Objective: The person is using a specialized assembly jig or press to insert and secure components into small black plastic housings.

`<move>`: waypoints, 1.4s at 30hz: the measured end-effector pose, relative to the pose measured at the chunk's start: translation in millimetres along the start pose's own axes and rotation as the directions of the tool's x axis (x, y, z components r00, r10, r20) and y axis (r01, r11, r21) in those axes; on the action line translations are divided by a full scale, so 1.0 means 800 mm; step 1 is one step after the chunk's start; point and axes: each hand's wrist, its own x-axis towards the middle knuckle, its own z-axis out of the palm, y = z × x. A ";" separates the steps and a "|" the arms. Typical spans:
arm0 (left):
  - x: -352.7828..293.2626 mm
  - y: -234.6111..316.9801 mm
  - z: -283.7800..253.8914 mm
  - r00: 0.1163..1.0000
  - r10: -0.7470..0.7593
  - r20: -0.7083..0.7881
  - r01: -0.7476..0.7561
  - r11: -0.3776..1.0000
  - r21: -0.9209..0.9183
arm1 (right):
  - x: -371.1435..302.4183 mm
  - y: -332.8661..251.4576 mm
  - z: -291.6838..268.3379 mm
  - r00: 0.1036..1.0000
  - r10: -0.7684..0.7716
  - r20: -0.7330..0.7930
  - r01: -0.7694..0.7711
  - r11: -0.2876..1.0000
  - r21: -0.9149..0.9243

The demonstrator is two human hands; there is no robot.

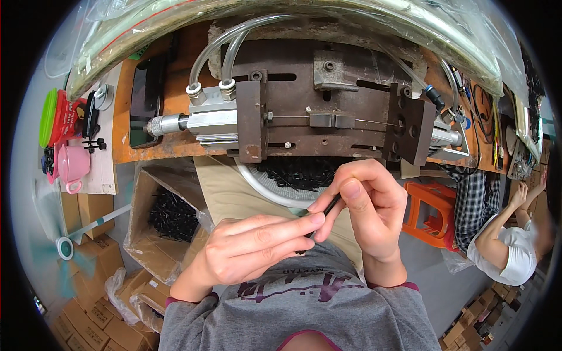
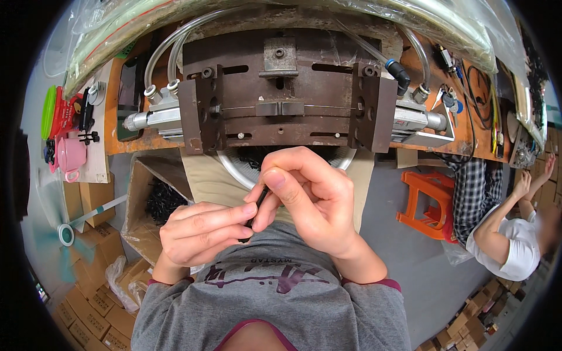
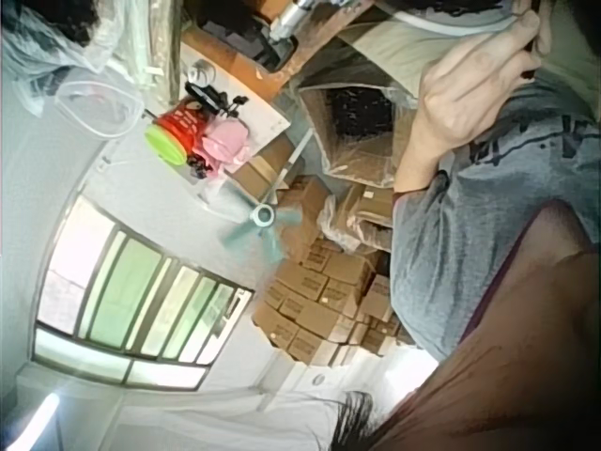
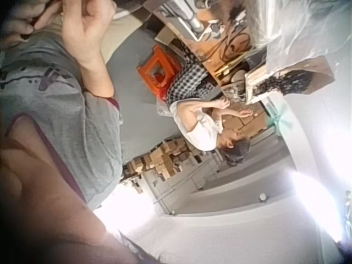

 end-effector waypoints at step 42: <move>0.062 -0.028 0.052 0.998 0.006 -0.056 0.031 0.778 0.628 | -0.016 -0.005 -0.022 0.963 -0.238 -0.126 0.092 0.731 -0.676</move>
